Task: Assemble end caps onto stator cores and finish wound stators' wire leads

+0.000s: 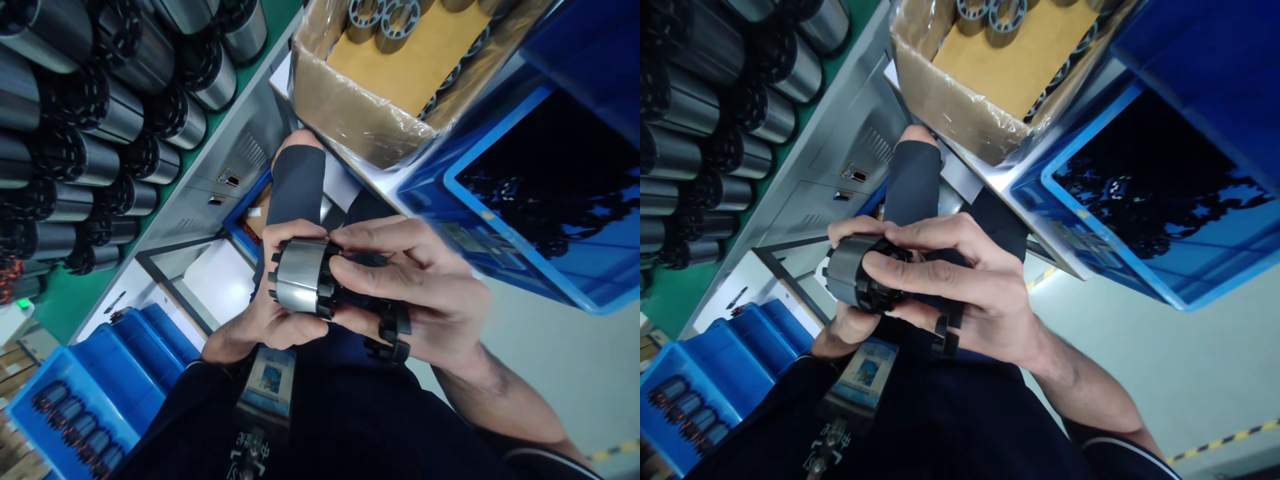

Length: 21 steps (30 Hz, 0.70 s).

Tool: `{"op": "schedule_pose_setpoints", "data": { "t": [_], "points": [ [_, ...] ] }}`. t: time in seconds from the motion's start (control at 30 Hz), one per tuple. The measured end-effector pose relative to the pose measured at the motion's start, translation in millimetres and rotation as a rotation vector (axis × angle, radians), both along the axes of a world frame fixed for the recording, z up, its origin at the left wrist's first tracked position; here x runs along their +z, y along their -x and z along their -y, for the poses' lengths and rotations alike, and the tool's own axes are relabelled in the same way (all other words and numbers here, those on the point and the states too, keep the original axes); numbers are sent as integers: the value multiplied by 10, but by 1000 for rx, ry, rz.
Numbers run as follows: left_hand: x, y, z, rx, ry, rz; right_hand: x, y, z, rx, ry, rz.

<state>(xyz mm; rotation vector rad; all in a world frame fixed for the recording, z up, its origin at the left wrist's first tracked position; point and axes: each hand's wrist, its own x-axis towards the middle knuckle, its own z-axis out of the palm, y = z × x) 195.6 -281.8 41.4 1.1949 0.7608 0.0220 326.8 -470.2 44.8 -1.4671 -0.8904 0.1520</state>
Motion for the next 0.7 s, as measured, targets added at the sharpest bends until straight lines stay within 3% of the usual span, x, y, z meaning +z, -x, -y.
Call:
{"op": "schedule_pose_setpoints", "data": {
  "t": [0.07, 0.13, 0.27, 0.4, 0.57, 0.7],
  "points": [
    [54, -64, 9, -109, -58, 125, 18, -4, -17, -15, 26, 17],
    [81, -144, 44, -136, -76, 165, 68, -44, -8, -21, 127, 14],
    [100, -347, 141, 8, 46, 126, 162, -184, 146, -28, 343, -64],
    [169, -502, 173, 69, 173, 173, 139, -233, 351, -71, 406, -98],
    [241, -549, 239, 224, 77, 220, 76, -112, 372, -103, 280, -246],
    [271, -573, 341, 269, -34, 149, 174, -9, 292, -153, 128, -214]
  ]
}}
